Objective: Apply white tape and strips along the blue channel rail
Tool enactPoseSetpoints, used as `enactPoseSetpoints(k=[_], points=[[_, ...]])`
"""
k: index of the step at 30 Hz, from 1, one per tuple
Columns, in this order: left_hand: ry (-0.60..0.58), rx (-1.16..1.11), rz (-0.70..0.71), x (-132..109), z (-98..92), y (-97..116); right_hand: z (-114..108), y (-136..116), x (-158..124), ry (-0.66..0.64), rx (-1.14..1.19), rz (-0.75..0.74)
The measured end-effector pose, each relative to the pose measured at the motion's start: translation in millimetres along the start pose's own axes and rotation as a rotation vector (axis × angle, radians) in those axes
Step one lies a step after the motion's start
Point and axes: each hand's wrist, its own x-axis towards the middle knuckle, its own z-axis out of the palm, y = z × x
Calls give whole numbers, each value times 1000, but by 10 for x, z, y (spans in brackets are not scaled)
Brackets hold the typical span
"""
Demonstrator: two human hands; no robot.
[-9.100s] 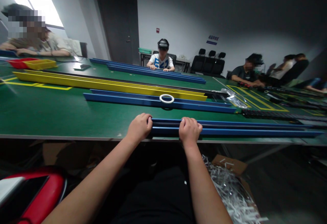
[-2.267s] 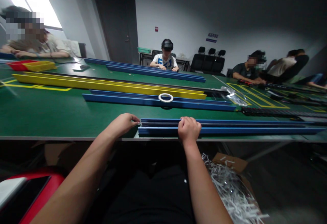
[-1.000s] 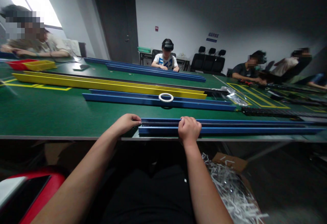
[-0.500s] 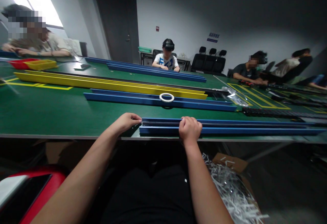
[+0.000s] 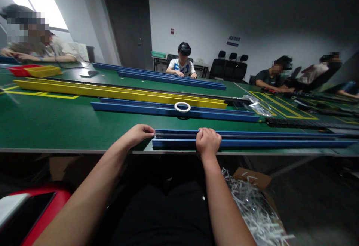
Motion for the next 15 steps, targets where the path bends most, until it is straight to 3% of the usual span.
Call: enactPoseSetpoints(k=[15], points=[[42,24,-23,26,53,-38,8,-9,-6,14,9,7]])
